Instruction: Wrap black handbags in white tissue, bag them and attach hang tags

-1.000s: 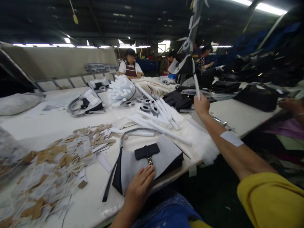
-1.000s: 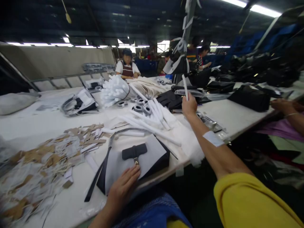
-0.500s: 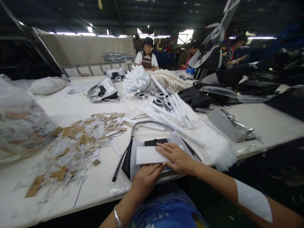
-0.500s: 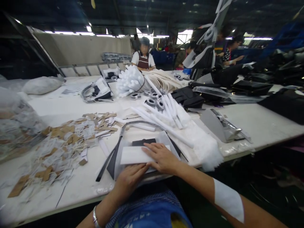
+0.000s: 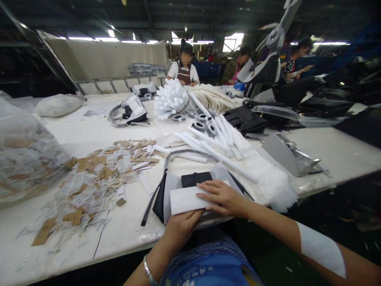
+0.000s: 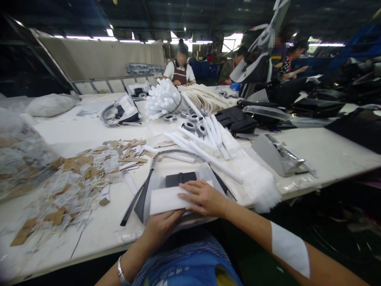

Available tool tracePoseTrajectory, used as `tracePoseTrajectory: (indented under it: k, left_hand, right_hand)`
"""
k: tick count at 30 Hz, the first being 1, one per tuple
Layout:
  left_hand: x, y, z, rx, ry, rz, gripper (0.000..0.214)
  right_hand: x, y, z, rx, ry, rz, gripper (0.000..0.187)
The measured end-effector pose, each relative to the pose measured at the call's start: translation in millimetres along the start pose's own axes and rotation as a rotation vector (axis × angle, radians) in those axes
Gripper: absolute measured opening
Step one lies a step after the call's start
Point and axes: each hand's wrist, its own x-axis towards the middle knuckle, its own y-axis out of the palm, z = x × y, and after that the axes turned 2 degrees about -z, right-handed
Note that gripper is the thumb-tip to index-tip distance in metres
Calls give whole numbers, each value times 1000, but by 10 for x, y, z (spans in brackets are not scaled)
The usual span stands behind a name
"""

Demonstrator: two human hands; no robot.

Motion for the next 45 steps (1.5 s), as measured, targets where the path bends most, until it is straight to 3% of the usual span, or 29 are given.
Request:
tracePoseTrajectory:
  k: [8, 12, 15, 17, 20, 24, 27, 30, 31, 33, 35, 37, 39, 41, 43, 45]
  left_hand:
    - [47, -68, -25, 65, 66, 5, 41]
    - [55, -264, -163, 0, 124, -100, 35]
    - [177, -435, -268, -11, 86, -179, 37]
    - [305, -469, -285, -13, 16, -139, 44]
    - [426, -339, -223, -32, -95, 12, 62]
    - [345, -69, -106, 24, -97, 81, 77]
    - [268, -7, -80, 65, -76, 95, 71]
    - [267, -23, -86, 105, -46, 101, 64]
    - [276, -26, -87, 121, -42, 104, 63]
    - [291, -21, -86, 156, -40, 111, 63]
    - [300, -13, -84, 187, -37, 122, 64]
    - [311, -21, -85, 205, -31, 133, 64]
    - [334, -57, -85, 206, -22, 147, 65]
    - [374, -115, -75, 185, -20, 173, 66]
    - [424, -178, -48, 143, -33, 208, 65]
    - [476, -231, -6, 97, -55, 236, 62]
  right_hand:
    - [23, 4, 50, 53, 19, -45, 44]
    - [19, 17, 24, 66, 23, -21, 43]
    - [25, 31, 0, 86, 20, -19, 42]
    - [32, 48, -5, 114, 28, -33, 39]
    - [54, 67, 17, 189, 48, -71, 36]
    - [105, -20, 32, 395, 70, -124, 28]
    - [98, -209, -110, 523, 236, -267, 22]
    - [2, -372, -437, 270, 598, -536, 27]
    - [-48, -389, -560, 124, 688, -541, 27]
    - [-163, -360, -776, -71, 788, -406, 32]
    - [-279, -287, -912, -122, 834, -292, 37]
    - [-389, -245, -958, -119, 875, -281, 37]
    - [-508, -291, -923, -121, 933, -339, 40]
    - [-647, -428, -805, -58, 964, -519, 43]
    - [-801, -599, -590, 58, 923, -711, 41]
    - [-945, -719, -276, 146, 811, -731, 34]
